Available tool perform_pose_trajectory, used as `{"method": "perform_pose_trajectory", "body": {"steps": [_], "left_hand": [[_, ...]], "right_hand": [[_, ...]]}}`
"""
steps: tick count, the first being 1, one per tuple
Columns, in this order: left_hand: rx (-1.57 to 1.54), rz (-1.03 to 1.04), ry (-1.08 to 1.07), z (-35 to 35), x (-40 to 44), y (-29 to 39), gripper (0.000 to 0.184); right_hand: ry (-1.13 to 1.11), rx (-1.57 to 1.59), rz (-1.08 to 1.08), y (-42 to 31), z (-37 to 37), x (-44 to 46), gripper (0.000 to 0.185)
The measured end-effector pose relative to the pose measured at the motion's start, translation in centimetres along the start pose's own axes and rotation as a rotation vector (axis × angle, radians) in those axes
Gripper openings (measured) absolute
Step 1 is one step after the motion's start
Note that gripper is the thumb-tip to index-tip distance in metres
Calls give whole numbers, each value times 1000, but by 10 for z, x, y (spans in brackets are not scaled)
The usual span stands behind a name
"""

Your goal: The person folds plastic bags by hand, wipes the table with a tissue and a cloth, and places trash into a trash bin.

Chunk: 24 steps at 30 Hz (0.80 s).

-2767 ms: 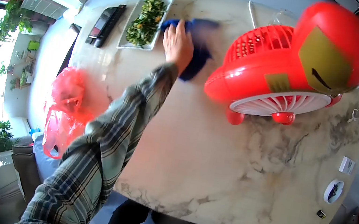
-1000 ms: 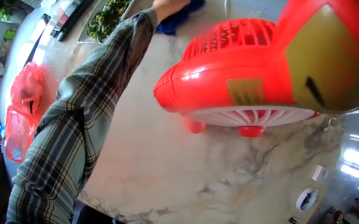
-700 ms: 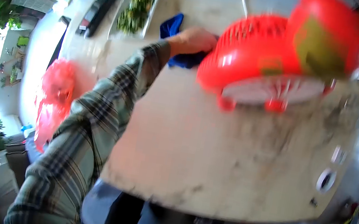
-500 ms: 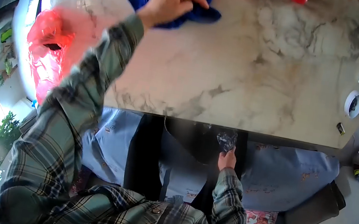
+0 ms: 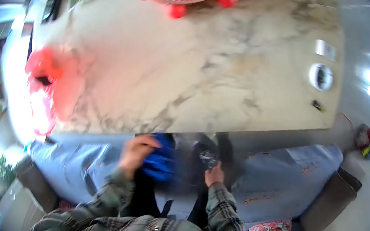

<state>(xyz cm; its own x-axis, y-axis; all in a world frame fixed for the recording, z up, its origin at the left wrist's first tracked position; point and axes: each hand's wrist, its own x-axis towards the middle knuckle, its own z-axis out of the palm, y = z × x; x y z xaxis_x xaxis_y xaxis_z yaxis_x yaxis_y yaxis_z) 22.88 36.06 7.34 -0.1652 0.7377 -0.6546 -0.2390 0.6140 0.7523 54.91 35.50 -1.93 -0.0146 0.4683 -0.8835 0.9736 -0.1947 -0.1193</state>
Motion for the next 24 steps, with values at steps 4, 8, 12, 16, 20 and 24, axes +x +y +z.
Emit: {"method": "perform_pose_trajectory", "body": {"steps": [4, 8, 12, 16, 20, 24], "left_hand": [[-91, 108, 542, -100, 31, -25, 28], [815, 288, 836, -7, 80, -20, 26], [169, 94, 249, 129, 96, 12, 20], [-726, 58, 225, 166, 107, 62, 20], [208, 481, 677, 68, 86, 81, 38], [951, 420, 1439, -151, 12, 7, 62]], "right_hand": [[85, 110, 18, -9, -1, 3, 54], [49, 123, 18, -14, 3, 1, 59], [20, 39, -8, -9, 6, -2, 59], [-65, -65, -218, 3, -8, -2, 52], [-113, -96, 57, -18, -27, -10, 62], [-178, -81, 180, -63, -37, -20, 64]]}}
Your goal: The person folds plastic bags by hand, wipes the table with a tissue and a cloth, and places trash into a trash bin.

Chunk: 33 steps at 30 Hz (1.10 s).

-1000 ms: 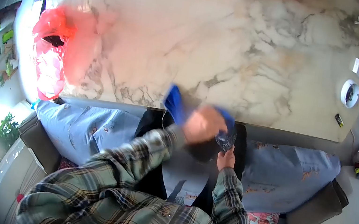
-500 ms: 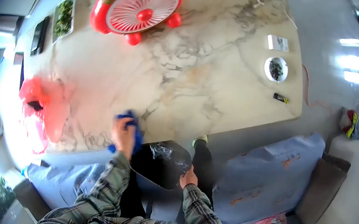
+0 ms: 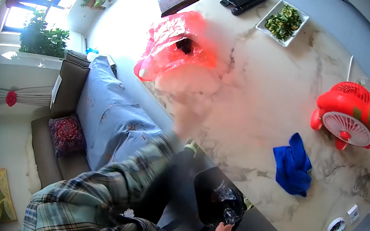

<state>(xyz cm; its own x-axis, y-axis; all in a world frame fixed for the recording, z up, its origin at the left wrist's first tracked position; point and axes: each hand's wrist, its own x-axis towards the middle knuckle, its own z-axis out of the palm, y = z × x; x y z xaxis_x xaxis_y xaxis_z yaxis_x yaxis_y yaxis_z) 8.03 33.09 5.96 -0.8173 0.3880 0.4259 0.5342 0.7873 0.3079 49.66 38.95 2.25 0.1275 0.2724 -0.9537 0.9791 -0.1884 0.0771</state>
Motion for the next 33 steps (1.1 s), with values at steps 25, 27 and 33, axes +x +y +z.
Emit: {"method": "perform_pose_trajectory", "body": {"steps": [25, 27, 33], "left_hand": [[-1463, -574, 133, -82, 161, -130, 12], [-1311, -623, 108, -187, 176, -94, 14], [-1162, -436, -296, -307, 189, 43, 36]], "right_hand": [[-49, 52, -150, 61, -79, -96, 31], [124, -69, -386, 129, -81, -72, 31], [436, 170, -742, 211, -104, -159, 51]]}}
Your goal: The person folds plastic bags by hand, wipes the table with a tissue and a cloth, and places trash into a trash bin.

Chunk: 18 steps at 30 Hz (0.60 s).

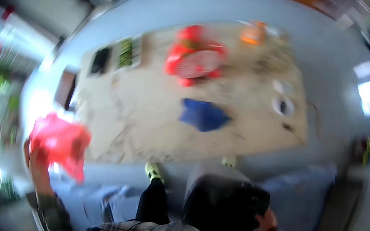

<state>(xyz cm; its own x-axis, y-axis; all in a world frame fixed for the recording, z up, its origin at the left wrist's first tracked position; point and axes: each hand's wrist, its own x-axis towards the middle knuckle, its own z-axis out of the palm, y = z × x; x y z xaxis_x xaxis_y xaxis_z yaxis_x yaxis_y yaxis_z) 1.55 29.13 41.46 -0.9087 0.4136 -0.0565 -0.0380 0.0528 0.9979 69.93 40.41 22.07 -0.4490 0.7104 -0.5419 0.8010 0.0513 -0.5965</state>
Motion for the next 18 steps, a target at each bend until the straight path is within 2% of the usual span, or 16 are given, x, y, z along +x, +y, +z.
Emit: {"method": "perform_pose_trajectory", "body": {"steps": [1, 2, 3, 4, 6, 7, 9, 10, 12, 16, 18], "left_hand": [[103, 35, -144, -6, 10, -5, 30], [573, 334, -260, 12, 5, -3, 27], [197, 83, -348, 72, -25, 28, 28], [182, -1, -268, 102, -45, 38, 28], [150, -101, -462, 165, -87, 51, 29], [45, -162, -541, 183, -100, 47, 30], [-71, -317, -637, 234, -133, 44, 31], [-82, -400, -454, 276, -162, 49, 30], [-50, -486, -564, 327, -189, 47, 34], [44, -472, -828, 429, -238, 56, 43], [-112, -498, -814, 475, -256, 59, 44]], "right_hand": [[91, 255, 69, 3, -9, -17, 49], [69, 526, 298, 9, -22, -34, 46], [173, 1031, 401, 19, -28, -51, 42], [234, 1020, 396, 15, -47, -61, 41], [311, 979, 390, 23, -86, -73, 39], [433, 952, 361, 41, -91, -80, 37], [500, 1107, 420, 68, -113, -97, 37], [534, 1169, 446, 81, -131, -104, 37], [770, 1202, 496, 103, -150, -115, 35], [1037, 1287, 581, 142, -185, -133, 41], [1120, 1261, 643, 165, -203, -132, 42]]}}
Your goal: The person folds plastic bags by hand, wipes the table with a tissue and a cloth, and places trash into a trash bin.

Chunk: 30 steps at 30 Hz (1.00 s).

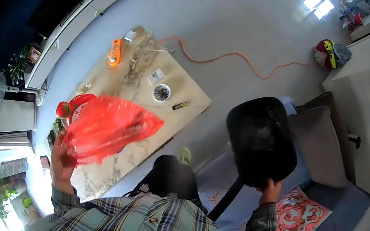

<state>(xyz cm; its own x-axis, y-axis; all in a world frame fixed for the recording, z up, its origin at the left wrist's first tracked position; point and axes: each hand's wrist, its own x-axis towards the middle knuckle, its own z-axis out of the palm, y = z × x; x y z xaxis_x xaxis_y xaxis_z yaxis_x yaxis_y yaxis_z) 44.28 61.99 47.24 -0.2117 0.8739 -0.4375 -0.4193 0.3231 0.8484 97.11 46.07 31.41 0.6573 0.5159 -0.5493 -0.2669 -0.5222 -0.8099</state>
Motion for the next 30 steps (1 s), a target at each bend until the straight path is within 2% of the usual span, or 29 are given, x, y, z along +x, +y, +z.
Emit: {"method": "perform_pose_trajectory", "body": {"steps": [1, 4, 6, 8, 9, 10, 12, 13, 14, 15, 16, 17, 18, 20, 22, 25, 28, 30], "left_hand": [[-61, 24, -143, 12, 12, 3, 44], [-203, 262, -290, 80, 43, 9, 39], [-105, 329, -429, 130, 62, 12, 35], [-156, 306, -483, 172, 83, 0, 33], [-159, 303, -519, 184, 94, -10, 33], [-162, 305, -541, 198, 105, -21, 33], [-38, 320, -573, 220, 138, -63, 27], [-19, 324, -565, 261, 143, -76, 22], [-88, -7, -581, 290, 146, -77, 19], [-169, -289, -667, 301, 150, -83, 26], [66, -296, -675, 331, 174, -107, 24], [95, -458, -582, 366, 190, -116, 20], [-48, -579, -533, 390, 204, -132, 20], [-92, -709, -423, 430, 228, -160, 20], [-13, -684, -364, 442, 246, -189, 19], [-24, -660, -91, 442, 250, -225, 17], [-62, -597, 123, 440, 259, -252, 15], [119, -512, 188, 443, 262, -271, 16]], "right_hand": [[39, 40, 11, -1, -3, 11, 42], [182, 190, 48, -21, 7, 44, 38], [201, 223, 109, -47, 16, 72, 33], [257, 283, 134, -84, 39, 100, 27], [88, -264, -226, -75, 37, 125, 21], [116, -754, -651, -79, 42, 140, 14], [133, 302, 130, -110, 76, 192, 18], [71, 178, 62, -114, 84, 227, 19], [-10, 38, 1, -114, 90, 263, 21], [15, 76, 61, -109, 101, 269, 23], [2, 80, 106, -130, 122, 314, 25], [-21, 31, 141, -135, 132, 371, 28], [-30, -5, 182, -140, 139, 419, 31], [13, -160, 173, -195, 190, 476, 42], [-150, -287, 181, -211, 218, 542, 47], [-107, -389, 267, -221, 272, 575, 54], [-231, -435, 271, -189, 339, 618, 58], [-328, -507, 379, -150, 387, 664, 63]]}}
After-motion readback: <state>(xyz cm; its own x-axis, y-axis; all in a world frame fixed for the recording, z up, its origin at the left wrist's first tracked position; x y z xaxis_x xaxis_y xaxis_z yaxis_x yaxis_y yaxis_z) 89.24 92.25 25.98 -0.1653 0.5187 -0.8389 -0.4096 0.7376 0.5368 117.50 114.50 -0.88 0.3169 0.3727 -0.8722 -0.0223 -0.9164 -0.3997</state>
